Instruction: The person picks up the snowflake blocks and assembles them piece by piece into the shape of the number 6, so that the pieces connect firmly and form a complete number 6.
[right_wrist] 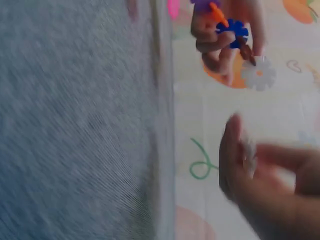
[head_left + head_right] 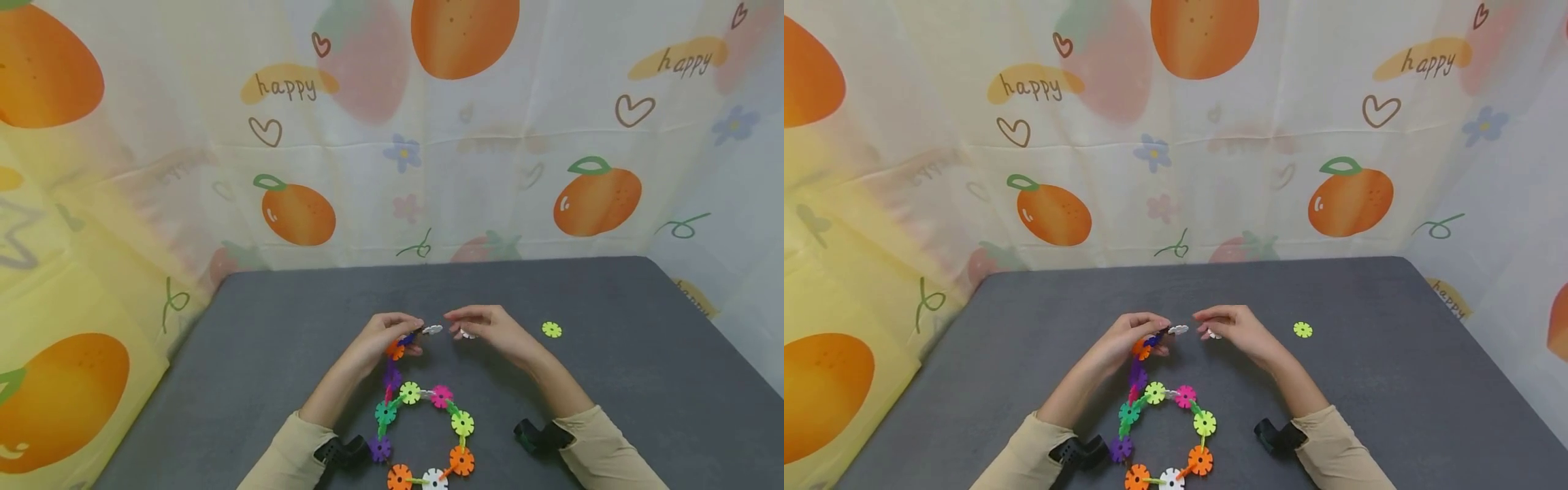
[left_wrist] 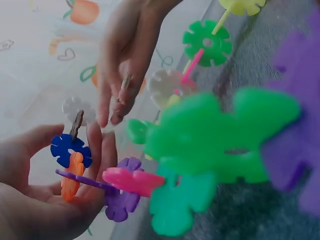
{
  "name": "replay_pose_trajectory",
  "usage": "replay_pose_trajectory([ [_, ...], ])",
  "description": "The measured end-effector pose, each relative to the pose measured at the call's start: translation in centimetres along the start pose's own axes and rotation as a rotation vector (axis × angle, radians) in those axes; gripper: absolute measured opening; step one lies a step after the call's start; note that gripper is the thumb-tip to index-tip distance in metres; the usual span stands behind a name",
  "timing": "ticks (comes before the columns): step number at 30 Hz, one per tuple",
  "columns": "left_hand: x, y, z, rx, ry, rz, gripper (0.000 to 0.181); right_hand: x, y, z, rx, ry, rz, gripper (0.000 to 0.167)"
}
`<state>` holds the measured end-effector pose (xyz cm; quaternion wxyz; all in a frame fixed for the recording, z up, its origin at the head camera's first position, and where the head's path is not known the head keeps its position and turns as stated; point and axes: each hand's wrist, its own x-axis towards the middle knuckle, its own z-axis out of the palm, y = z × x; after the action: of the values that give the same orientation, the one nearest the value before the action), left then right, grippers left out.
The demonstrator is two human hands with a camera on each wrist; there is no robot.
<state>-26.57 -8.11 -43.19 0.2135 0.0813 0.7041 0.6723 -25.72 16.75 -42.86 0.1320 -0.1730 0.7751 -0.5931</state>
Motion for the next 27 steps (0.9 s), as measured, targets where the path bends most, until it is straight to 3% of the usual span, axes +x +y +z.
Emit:
replay_pose_trajectory([
  [5,0.4,-0.6,-0.5,0.051,-0.016,-0.016,0.037,0.1,1.0,-0.2,0.237,0.084,0.140,0.049],
  [9,0.6,-0.7,-0.8,0.036,-0.028,-0.028,0.037,0.3,1.2,0.0,0.371,0.075,0.195,0.049],
  [13,0.7,-0.8,-1.0,0.011,-0.023,-0.060,0.038,0.5,1.3,-0.1,0.365,0.014,0.193,0.047],
  [16,0.8,-0.9,-1.1,-0.011,-0.019,-0.086,0.036,0.4,1.3,-0.1,0.336,0.014,0.183,0.047],
  [23,0.9,-0.6,-1.2,-0.061,-0.034,-0.125,0.033,0.2,1.2,0.3,0.451,0.082,0.224,0.048],
  [27,0.9,-0.5,-1.2,-0.072,-0.051,-0.125,0.034,0.2,1.1,0.1,0.475,0.017,0.230,0.052],
])
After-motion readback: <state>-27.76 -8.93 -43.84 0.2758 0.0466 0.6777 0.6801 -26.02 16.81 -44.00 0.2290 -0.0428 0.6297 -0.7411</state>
